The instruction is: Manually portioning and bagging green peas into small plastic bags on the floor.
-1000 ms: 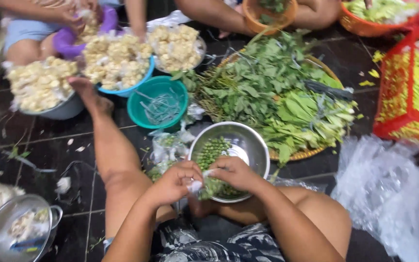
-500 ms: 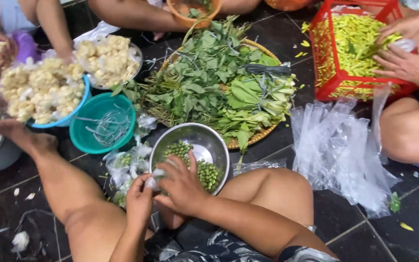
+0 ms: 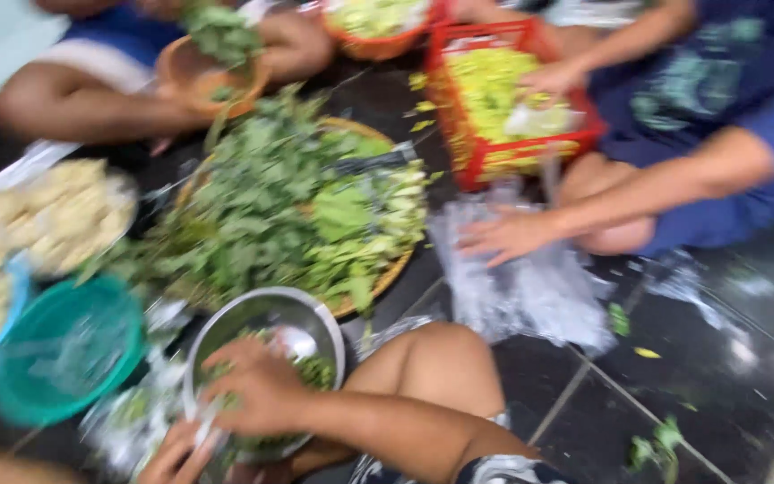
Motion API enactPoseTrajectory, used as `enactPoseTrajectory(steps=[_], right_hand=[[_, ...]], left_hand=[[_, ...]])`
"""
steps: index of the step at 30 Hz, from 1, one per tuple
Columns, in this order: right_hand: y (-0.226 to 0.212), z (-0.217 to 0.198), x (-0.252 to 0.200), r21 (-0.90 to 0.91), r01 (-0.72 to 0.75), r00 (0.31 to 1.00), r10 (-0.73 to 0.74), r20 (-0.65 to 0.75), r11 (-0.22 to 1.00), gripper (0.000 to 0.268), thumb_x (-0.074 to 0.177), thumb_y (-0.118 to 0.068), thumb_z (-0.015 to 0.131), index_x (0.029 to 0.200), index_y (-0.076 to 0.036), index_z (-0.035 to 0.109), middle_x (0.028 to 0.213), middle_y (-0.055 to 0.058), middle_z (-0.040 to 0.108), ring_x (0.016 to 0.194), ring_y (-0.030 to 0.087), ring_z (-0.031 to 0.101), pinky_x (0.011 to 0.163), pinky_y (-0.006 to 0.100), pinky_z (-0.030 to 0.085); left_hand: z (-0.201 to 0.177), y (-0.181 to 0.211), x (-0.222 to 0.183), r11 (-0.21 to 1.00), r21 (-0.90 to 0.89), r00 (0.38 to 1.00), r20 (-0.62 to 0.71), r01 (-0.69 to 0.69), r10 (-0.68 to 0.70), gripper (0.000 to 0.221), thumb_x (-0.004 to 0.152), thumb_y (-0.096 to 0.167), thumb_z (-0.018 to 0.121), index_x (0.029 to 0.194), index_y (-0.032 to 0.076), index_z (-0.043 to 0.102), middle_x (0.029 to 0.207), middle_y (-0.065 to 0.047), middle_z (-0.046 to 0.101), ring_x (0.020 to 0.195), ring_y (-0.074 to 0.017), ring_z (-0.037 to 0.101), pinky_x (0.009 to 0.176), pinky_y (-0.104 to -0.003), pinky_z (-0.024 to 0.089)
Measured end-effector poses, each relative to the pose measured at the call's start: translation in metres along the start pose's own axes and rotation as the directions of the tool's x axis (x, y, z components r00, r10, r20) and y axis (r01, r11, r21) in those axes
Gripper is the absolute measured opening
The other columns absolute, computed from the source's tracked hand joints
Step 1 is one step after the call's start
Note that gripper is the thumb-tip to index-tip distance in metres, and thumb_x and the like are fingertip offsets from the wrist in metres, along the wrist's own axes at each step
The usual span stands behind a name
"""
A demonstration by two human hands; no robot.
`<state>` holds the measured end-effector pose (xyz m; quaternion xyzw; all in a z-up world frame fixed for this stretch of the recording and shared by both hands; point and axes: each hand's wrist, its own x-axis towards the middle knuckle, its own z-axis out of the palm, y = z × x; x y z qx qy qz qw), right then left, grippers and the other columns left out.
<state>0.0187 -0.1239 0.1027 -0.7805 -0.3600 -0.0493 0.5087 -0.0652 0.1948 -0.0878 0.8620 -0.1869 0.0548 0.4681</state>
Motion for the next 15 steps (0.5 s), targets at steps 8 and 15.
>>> enactPoseTrajectory(steps=[8, 15], right_hand=[[0.097, 0.12, -0.025, 0.148, -0.177, 0.932, 0.118, 0.341, 0.973, 0.029, 0.099, -0.027, 0.061, 0.127, -0.031, 0.07, 0.145, -0.009, 0.065, 0.146, 0.03, 0.052, 0.126, 0.064, 0.013], [0.032, 0.055, -0.024, 0.158, -0.097, 0.993, 0.084, 0.087, 0.983, 0.022, 0.089, -0.039, 0.064, 0.103, -0.023, 0.07, 0.132, 0.001, 0.067, 0.126, 0.029, 0.06, 0.113, 0.052, 0.032]], left_hand=[[0.064, -0.047, 0.083, 0.935, -0.341, 0.995, 0.063, 0.099, -0.082, 0.041, 0.081, -0.001, 0.069, 0.122, -0.002, 0.072, 0.115, -0.018, 0.076, 0.107, -0.0285, 0.072, 0.095, -0.037, 0.055], [0.022, -0.06, -0.026, 0.788, -0.541, 0.905, -0.106, 0.295, -0.412, 0.045, 0.084, -0.011, 0.064, 0.129, -0.009, 0.065, 0.106, -0.026, 0.078, 0.096, -0.0301, 0.075, 0.086, -0.038, 0.059]])
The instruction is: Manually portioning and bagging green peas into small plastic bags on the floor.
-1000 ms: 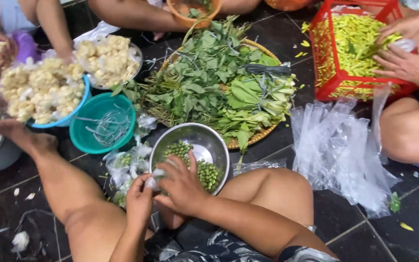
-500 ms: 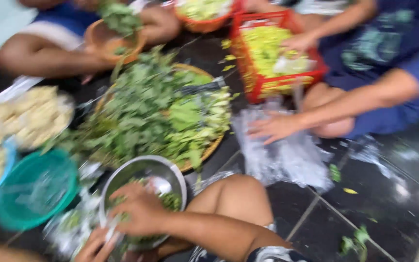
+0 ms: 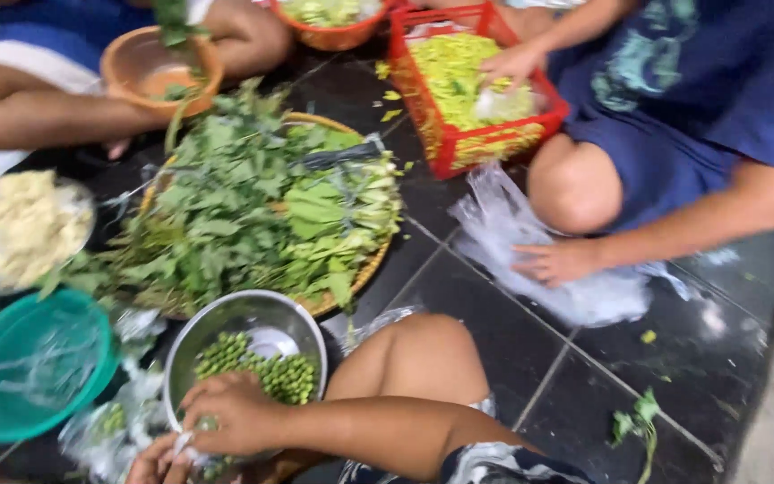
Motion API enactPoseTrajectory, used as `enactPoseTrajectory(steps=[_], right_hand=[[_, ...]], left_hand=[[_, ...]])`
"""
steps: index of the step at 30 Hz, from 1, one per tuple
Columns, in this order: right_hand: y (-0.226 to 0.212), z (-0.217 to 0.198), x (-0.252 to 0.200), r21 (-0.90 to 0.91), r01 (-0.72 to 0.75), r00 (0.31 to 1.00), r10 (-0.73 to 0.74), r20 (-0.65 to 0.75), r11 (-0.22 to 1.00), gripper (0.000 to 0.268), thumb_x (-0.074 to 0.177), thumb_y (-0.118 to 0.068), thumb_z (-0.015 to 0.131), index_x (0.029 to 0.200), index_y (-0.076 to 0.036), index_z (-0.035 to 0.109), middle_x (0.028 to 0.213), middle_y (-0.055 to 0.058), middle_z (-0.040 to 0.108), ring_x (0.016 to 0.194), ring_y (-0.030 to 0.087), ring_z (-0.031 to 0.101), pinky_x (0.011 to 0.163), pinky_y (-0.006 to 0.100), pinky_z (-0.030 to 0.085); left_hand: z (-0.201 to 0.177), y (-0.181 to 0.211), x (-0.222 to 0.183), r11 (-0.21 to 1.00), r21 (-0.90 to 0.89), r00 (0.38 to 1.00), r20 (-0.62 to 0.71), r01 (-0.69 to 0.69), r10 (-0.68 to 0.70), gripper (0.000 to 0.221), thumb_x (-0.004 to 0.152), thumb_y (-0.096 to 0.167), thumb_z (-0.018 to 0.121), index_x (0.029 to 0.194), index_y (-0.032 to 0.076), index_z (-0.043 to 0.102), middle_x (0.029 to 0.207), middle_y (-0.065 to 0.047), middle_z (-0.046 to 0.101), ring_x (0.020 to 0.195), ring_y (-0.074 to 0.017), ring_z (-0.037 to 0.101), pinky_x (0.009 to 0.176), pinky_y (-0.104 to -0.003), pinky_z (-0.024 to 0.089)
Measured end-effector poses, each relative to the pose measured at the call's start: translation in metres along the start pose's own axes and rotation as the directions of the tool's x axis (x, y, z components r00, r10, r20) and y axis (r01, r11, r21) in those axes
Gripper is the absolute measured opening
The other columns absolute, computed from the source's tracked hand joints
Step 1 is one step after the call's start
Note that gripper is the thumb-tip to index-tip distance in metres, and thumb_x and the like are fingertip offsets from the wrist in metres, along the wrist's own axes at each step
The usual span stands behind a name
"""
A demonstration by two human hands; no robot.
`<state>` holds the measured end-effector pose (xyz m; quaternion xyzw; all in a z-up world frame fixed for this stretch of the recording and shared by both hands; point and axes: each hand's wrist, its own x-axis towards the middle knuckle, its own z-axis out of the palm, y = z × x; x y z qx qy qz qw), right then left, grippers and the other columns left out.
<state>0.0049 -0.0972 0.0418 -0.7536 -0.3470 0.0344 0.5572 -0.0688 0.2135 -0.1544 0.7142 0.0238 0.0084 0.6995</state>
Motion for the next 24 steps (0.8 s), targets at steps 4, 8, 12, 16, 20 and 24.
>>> enactPoseTrajectory(steps=[4, 8, 12, 16, 20, 24], right_hand=[[-0.037, -0.029, 0.004, -0.054, 0.032, 0.998, -0.034, -0.044, 0.998, 0.024, 0.089, -0.038, 0.066, 0.103, -0.018, 0.066, 0.129, 0.007, 0.059, 0.125, 0.028, 0.051, 0.115, 0.046, 0.026], [-0.045, -0.035, 0.001, -0.139, 0.122, 0.99, -0.111, 0.085, 0.983, 0.018, 0.091, -0.028, 0.062, 0.096, -0.017, 0.074, 0.135, 0.008, 0.063, 0.135, 0.033, 0.047, 0.119, 0.062, 0.015], [-0.045, -0.033, 0.0, -0.128, 0.067, 0.983, -0.044, 0.176, 0.99, 0.031, 0.084, -0.038, 0.064, 0.097, -0.014, 0.077, 0.139, 0.011, 0.061, 0.142, 0.037, 0.044, 0.117, 0.07, 0.01], [-0.056, -0.035, -0.002, -0.202, 0.118, 0.969, -0.069, 0.236, 0.972, 0.043, 0.086, -0.046, 0.059, 0.104, -0.012, 0.078, 0.137, 0.012, 0.06, 0.141, 0.037, 0.042, 0.118, 0.079, 0.0], [-0.062, -0.038, -0.005, -0.223, 0.195, 0.98, -0.182, 0.078, 0.955, 0.016, 0.094, -0.025, 0.066, 0.098, -0.014, 0.077, 0.122, 0.004, 0.065, 0.131, 0.03, 0.051, 0.125, 0.071, 0.005], [-0.072, -0.045, -0.004, -0.148, 0.235, 0.969, -0.22, 0.115, 0.961, 0.013, 0.09, -0.022, 0.068, 0.1, -0.016, 0.075, 0.122, 0.005, 0.059, 0.134, 0.032, 0.046, 0.124, 0.068, 0.009]], left_hand=[[0.039, 0.057, -0.043, 0.974, -0.193, 0.979, -0.188, -0.119, 0.083, 0.078, 0.088, -0.01, 0.059, 0.162, 0.003, 0.036, 0.103, -0.019, 0.073, 0.09, -0.0187, 0.072, 0.08, -0.023, 0.055], [0.091, 0.123, -0.053, 0.957, -0.282, 0.953, -0.303, -0.059, -0.03, 0.078, 0.092, -0.006, 0.056, 0.165, 0.003, 0.031, 0.108, -0.014, 0.068, 0.091, -0.0143, 0.066, 0.083, -0.021, 0.05], [0.132, 0.203, -0.053, 0.984, -0.147, 0.91, -0.386, 0.103, -0.153, 0.077, 0.092, -0.007, 0.056, 0.165, 0.0, 0.03, 0.104, -0.019, 0.066, 0.093, -0.0198, 0.061, 0.085, -0.025, 0.045], [0.149, 0.233, -0.054, 0.985, -0.056, 0.877, -0.45, 0.161, -0.169, 0.074, 0.094, -0.009, 0.056, 0.163, -0.003, 0.029, 0.103, -0.02, 0.066, 0.09, -0.02, 0.061, 0.078, -0.025, 0.047], [0.152, 0.242, -0.051, 0.983, -0.025, 0.873, -0.456, 0.182, -0.173, 0.06, 0.095, 0.0, 0.056, 0.154, 0.002, 0.044, 0.115, -0.015, 0.061, 0.099, -0.0185, 0.056, 0.087, -0.027, 0.044], [0.157, 0.249, -0.055, 0.976, 0.204, 0.952, -0.306, 0.078, -0.012, 0.047, 0.1, 0.007, 0.046, 0.145, -0.001, 0.051, 0.141, -0.016, 0.06, 0.128, -0.0233, 0.056, 0.109, -0.033, 0.041]])
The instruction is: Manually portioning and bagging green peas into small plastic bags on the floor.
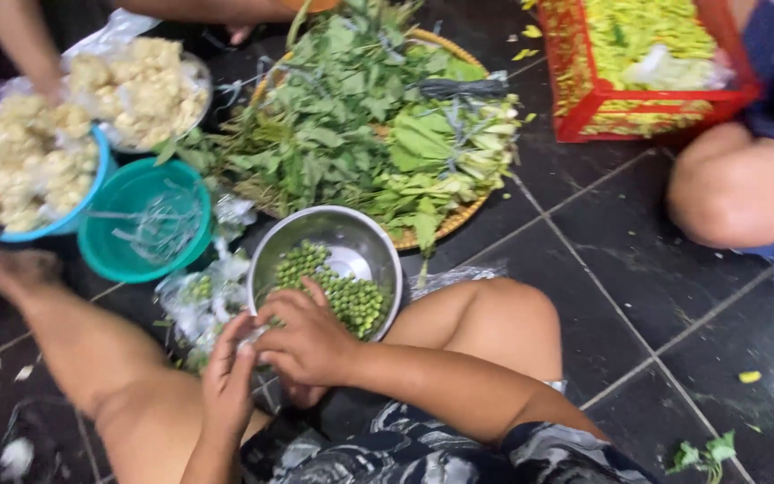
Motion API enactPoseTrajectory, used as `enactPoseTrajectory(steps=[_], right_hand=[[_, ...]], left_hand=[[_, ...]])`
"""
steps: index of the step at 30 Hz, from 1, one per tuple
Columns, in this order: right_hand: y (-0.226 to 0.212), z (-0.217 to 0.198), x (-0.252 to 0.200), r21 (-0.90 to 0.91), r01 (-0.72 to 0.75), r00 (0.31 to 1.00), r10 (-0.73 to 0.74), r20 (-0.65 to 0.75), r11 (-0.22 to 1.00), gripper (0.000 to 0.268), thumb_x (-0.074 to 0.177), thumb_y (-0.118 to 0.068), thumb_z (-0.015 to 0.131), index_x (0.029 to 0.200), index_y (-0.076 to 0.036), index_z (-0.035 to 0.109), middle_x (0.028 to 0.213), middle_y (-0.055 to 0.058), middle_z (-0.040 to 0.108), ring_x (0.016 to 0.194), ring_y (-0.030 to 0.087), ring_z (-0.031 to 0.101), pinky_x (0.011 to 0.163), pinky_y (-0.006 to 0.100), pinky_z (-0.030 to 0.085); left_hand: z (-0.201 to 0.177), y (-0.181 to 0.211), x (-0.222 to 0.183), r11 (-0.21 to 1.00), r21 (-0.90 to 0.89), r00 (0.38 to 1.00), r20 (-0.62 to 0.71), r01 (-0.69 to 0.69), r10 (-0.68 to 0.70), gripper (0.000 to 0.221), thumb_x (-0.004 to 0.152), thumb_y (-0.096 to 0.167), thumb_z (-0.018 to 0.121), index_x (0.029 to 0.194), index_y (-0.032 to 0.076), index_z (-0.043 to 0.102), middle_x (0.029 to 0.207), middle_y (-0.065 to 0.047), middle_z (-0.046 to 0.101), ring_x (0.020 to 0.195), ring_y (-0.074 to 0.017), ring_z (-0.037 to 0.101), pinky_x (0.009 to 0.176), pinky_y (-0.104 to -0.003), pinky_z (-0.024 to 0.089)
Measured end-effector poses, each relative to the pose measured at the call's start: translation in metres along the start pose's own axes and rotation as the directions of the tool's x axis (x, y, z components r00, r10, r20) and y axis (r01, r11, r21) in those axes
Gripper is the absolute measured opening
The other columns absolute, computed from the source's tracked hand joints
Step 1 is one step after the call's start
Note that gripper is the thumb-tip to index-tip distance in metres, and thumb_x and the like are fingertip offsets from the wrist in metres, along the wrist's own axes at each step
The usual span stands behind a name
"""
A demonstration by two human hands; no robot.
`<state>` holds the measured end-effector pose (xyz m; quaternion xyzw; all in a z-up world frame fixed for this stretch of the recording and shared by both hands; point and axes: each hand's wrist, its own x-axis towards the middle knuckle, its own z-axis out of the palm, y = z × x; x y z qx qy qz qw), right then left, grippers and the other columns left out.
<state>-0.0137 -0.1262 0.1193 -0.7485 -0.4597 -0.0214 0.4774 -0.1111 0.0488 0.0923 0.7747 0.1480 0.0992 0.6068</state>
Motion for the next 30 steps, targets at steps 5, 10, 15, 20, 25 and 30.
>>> enactPoseTrajectory(steps=[5, 10, 15, 20, 25, 30], right_hand=[[0.016, -0.002, 0.003, 0.021, 0.002, 0.994, 0.0, -0.107, 1.0, 0.018, 0.096, -0.035, 0.06, 0.093, -0.022, 0.072, 0.119, 0.001, 0.058, 0.123, 0.029, 0.052, 0.111, 0.057, 0.027], [0.041, -0.002, 0.0, -0.033, -0.116, 0.987, 0.112, -0.112, 0.993, 0.028, 0.099, -0.049, 0.06, 0.09, -0.026, 0.073, 0.117, -0.001, 0.061, 0.114, 0.029, 0.056, 0.108, 0.061, 0.03], [0.1, 0.007, 0.0, 0.159, -0.169, 0.98, 0.182, -0.076, 0.973, 0.013, 0.098, -0.03, 0.068, 0.092, -0.022, 0.077, 0.113, 0.004, 0.069, 0.108, 0.035, 0.067, 0.103, 0.06, 0.041], [0.122, -0.048, 0.016, 0.254, -0.319, 0.901, 0.375, -0.217, 0.913, 0.012, 0.094, -0.009, 0.074, 0.102, -0.016, 0.08, 0.101, 0.007, 0.073, 0.102, 0.026, 0.07, 0.096, 0.039, 0.052], [0.148, -0.044, 0.003, 0.344, -0.401, 0.82, 0.5, -0.278, 0.849, 0.015, 0.094, -0.012, 0.074, 0.108, -0.012, 0.079, 0.098, 0.012, 0.073, 0.097, 0.028, 0.07, 0.091, 0.041, 0.054], [0.099, -0.071, 0.015, -0.128, -0.436, 0.899, 0.435, -0.037, 0.891, 0.032, 0.089, -0.028, 0.069, 0.115, -0.009, 0.072, 0.113, 0.011, 0.067, 0.098, 0.031, 0.067, 0.084, 0.04, 0.055]], left_hand=[[0.005, -0.032, 0.003, 0.984, 0.169, 0.994, 0.099, -0.06, 0.043, 0.045, 0.095, 0.017, 0.057, 0.139, 0.01, 0.06, 0.132, -0.014, 0.066, 0.123, -0.0288, 0.062, 0.104, -0.041, 0.046], [0.008, -0.01, 0.002, 0.908, 0.417, 0.993, 0.12, -0.05, -0.001, 0.034, 0.09, 0.038, 0.074, 0.123, 0.03, 0.074, 0.112, -0.008, 0.077, 0.108, -0.0327, 0.073, 0.089, -0.046, 0.058], [-0.008, 0.011, 0.011, 0.666, 0.734, 0.989, 0.146, -0.133, 0.036, 0.033, 0.088, 0.042, 0.071, 0.117, 0.026, 0.073, 0.107, -0.007, 0.077, 0.105, -0.0331, 0.072, 0.09, -0.05, 0.056], [-0.058, 0.017, 0.03, 0.485, 0.875, 0.982, -0.077, -0.018, 0.174, 0.035, 0.09, 0.039, 0.074, 0.116, 0.017, 0.074, 0.106, -0.011, 0.075, 0.106, -0.0334, 0.07, 0.092, -0.049, 0.054], [-0.054, 0.022, 0.049, 0.619, 0.784, 0.989, -0.117, 0.038, 0.087, 0.08, 0.081, 0.029, 0.081, 0.151, 0.004, 0.053, 0.147, -0.024, 0.051, 0.137, -0.0482, 0.045, 0.111, -0.063, 0.038], [-0.023, -0.037, 0.015, 0.524, 0.845, 0.985, -0.014, 0.104, -0.174, 0.03, 0.09, 0.034, 0.061, 0.105, 0.012, 0.073, 0.098, -0.016, 0.077, 0.083, -0.0423, 0.071, 0.071, -0.052, 0.056]])
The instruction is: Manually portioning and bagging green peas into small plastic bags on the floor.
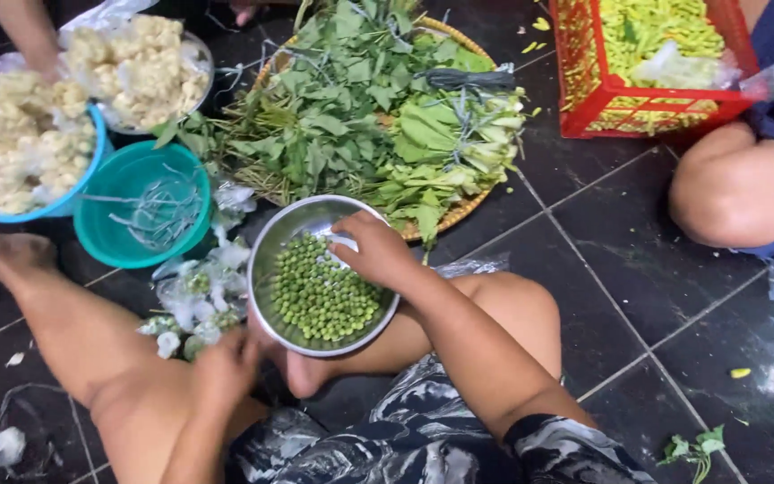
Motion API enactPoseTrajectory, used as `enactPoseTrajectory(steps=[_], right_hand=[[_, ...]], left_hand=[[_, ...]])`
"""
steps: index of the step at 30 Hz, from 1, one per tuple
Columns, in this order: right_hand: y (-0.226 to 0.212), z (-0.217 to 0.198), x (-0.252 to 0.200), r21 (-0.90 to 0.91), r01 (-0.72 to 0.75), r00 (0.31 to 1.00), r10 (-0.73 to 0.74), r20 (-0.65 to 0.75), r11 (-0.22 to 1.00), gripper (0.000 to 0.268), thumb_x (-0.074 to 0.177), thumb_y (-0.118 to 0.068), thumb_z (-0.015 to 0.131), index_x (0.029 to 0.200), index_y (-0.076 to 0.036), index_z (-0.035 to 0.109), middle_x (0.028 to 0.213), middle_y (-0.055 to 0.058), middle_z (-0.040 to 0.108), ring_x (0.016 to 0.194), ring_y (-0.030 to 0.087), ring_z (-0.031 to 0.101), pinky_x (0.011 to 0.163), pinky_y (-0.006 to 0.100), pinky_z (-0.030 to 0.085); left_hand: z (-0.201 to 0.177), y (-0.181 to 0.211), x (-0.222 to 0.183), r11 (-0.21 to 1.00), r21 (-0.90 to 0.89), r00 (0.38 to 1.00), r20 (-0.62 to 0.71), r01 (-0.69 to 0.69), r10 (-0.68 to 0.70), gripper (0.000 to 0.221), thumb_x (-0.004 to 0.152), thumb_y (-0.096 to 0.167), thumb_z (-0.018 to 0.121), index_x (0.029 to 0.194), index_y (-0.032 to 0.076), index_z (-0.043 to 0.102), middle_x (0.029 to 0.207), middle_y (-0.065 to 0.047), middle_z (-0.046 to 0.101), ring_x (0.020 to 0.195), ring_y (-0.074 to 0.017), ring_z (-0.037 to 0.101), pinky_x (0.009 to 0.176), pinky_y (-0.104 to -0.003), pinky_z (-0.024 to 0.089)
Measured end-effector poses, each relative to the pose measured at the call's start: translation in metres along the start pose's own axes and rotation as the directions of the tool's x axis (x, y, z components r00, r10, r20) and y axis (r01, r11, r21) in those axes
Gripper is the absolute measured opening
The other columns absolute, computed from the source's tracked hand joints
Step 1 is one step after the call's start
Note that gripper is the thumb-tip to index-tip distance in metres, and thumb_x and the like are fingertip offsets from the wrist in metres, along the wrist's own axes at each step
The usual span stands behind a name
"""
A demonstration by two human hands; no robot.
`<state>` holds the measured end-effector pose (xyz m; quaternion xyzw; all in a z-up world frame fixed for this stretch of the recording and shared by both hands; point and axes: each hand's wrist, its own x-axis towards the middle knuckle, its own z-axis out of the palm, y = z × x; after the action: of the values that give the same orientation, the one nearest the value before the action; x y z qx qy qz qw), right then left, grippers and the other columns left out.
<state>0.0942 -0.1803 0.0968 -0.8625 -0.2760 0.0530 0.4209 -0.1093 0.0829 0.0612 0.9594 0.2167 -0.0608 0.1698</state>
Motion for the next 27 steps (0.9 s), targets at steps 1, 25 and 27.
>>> enactPoseTrajectory(steps=[1, 25, 27], right_hand=[[0.003, -0.001, 0.0, -0.001, -0.002, 1.0, 0.002, -0.006, 1.0, 0.032, 0.089, -0.028, 0.069, 0.115, -0.009, 0.072, 0.113, 0.011, 0.067, 0.098, 0.031, 0.067, 0.084, 0.04, 0.055], [0.029, 0.0, 0.015, -0.365, -0.148, 0.969, 0.208, 0.13, 0.919, 0.039, 0.089, -0.038, 0.071, 0.117, -0.012, 0.073, 0.109, 0.01, 0.073, 0.09, 0.033, 0.07, 0.079, 0.045, 0.055], [0.034, 0.004, 0.018, -0.384, -0.167, 0.959, 0.241, 0.151, 0.908, 0.037, 0.088, -0.038, 0.072, 0.114, -0.012, 0.075, 0.106, 0.013, 0.074, 0.097, 0.033, 0.067, 0.085, 0.045, 0.054]], left_hand=[[0.017, -0.002, -0.01, 1.0, 0.001, 1.0, -0.001, -0.006, 0.006, 0.03, 0.09, 0.034, 0.061, 0.105, 0.012, 0.073, 0.098, -0.016, 0.077, 0.083, -0.0423, 0.071, 0.071, -0.052, 0.056], [0.114, 0.016, -0.046, 0.91, -0.259, 0.602, 0.685, -0.325, 0.41, 0.031, 0.097, 0.04, 0.063, 0.117, 0.017, 0.068, 0.113, -0.003, 0.074, 0.097, -0.0254, 0.07, 0.086, -0.035, 0.055], [0.109, 0.02, -0.047, 0.934, -0.219, 0.6, 0.719, -0.281, 0.349, 0.036, 0.097, 0.042, 0.064, 0.123, 0.017, 0.067, 0.119, -0.003, 0.072, 0.105, -0.0241, 0.07, 0.092, -0.034, 0.054]])
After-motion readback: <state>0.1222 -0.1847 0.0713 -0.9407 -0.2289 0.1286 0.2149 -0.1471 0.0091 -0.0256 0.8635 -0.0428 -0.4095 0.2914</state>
